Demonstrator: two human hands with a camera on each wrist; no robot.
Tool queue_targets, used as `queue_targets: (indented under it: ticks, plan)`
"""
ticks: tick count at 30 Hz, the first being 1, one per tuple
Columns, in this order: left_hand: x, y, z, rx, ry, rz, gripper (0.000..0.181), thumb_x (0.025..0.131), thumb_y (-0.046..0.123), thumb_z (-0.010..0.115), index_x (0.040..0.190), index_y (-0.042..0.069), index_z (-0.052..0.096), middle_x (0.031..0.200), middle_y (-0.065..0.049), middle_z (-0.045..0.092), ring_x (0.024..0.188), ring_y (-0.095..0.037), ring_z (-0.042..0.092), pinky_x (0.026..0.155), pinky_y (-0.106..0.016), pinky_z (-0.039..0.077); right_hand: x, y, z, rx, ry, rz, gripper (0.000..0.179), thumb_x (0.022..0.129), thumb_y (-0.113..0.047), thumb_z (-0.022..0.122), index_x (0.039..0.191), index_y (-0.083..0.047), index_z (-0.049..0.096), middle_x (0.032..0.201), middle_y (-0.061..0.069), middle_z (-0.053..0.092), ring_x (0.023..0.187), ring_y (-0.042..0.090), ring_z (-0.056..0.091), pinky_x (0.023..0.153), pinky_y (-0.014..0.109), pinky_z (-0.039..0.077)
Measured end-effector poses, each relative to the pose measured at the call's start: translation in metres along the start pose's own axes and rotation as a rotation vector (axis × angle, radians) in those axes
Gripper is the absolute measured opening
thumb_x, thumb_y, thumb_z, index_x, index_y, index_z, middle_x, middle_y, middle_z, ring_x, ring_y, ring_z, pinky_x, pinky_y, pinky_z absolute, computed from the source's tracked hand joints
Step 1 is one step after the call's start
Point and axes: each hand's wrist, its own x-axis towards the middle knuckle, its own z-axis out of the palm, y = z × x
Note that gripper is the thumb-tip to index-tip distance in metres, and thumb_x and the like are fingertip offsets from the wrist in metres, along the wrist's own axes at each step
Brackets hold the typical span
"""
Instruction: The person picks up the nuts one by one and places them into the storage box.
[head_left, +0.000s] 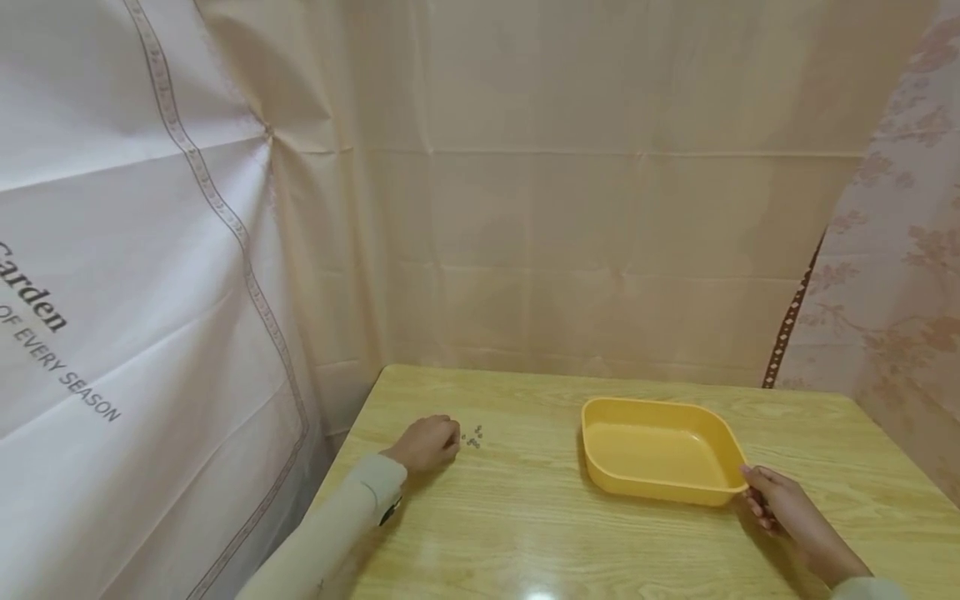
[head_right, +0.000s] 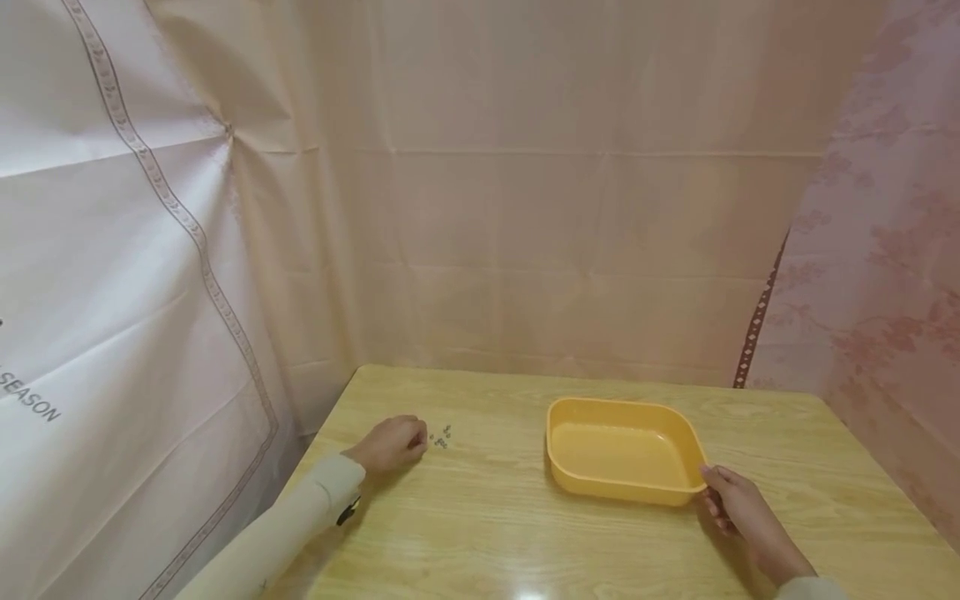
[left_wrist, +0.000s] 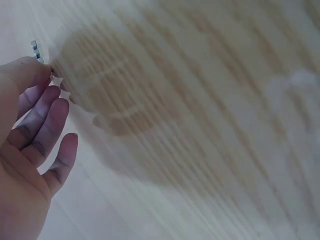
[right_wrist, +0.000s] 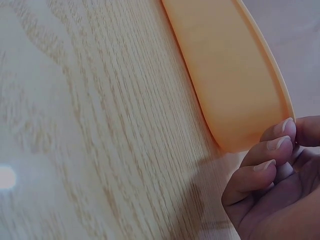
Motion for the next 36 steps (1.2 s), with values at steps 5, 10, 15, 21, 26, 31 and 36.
queue_targets:
  ticks: [5,10,15,21,26,31,36]
  plan:
    - [-0.004,0.002,0.002,0.005,0.001,0.006,0.01,0.096,0.015,0.067,0.086,0.018,0.067,0.08,0.008,0.057,0.072,-0.008,0.051,0.067,-0.031,0.048,-0.001,0.003,-0.001,-0.013,0.001,0.002,0.046,0.112,-0.047,0.035,0.085,-0.012,0.048,0.071,-0.004,0.047,0.057,0.01,0.047,0.054,0.026,0.043]
    - [-0.011,0.005,0.002,0.005,0.025,0.03,0.01,0.094,0.011,0.068,0.084,0.015,0.066,0.08,0.005,0.058,0.073,-0.01,0.053,0.067,-0.031,0.05,-0.002,0.008,0.002,0.011,-0.017,0.002,0.044,0.112,-0.044,0.035,0.085,-0.013,0.047,0.071,-0.004,0.046,0.057,0.009,0.045,0.054,0.024,0.043]
    - [-0.011,0.008,0.0,-0.019,0.037,0.038,0.01,0.094,0.011,0.069,0.085,0.015,0.067,0.08,0.006,0.06,0.072,-0.009,0.054,0.066,-0.028,0.049,-0.004,0.011,0.004,0.018,-0.019,0.014,0.044,0.113,-0.045,0.033,0.085,-0.013,0.047,0.071,-0.003,0.046,0.058,0.009,0.044,0.055,0.023,0.044]
    - [-0.007,0.006,0.0,-0.028,0.052,0.023,0.01,0.095,0.013,0.068,0.086,0.017,0.067,0.082,0.008,0.061,0.073,-0.007,0.055,0.067,-0.027,0.05,-0.005,0.01,0.004,0.0,-0.018,0.006,0.045,0.112,-0.047,0.033,0.087,-0.012,0.047,0.072,-0.004,0.046,0.058,0.008,0.044,0.055,0.023,0.044]
    - [-0.005,0.008,-0.003,-0.056,0.048,0.008,0.008,0.096,0.014,0.067,0.088,0.017,0.069,0.084,0.008,0.061,0.073,-0.005,0.055,0.067,-0.025,0.05,-0.005,0.008,0.005,-0.001,-0.013,0.004,0.045,0.112,-0.047,0.033,0.087,-0.012,0.047,0.072,-0.003,0.046,0.059,0.008,0.044,0.056,0.023,0.044]
    - [-0.005,0.011,-0.007,-0.072,0.054,0.011,0.006,0.096,0.013,0.066,0.091,0.015,0.07,0.085,0.007,0.063,0.074,-0.006,0.055,0.067,-0.024,0.05,-0.002,0.006,0.003,-0.01,-0.018,-0.016,0.045,0.112,-0.046,0.034,0.086,-0.012,0.047,0.072,-0.003,0.045,0.058,0.009,0.045,0.055,0.024,0.043]
    - [-0.001,0.01,-0.009,-0.093,0.066,0.014,0.008,0.095,0.011,0.066,0.088,0.015,0.068,0.083,0.008,0.061,0.072,-0.005,0.053,0.065,-0.022,0.049,0.0,0.004,0.0,-0.014,-0.011,-0.02,0.045,0.112,-0.047,0.035,0.087,-0.011,0.048,0.071,-0.003,0.046,0.058,0.01,0.046,0.055,0.025,0.043]
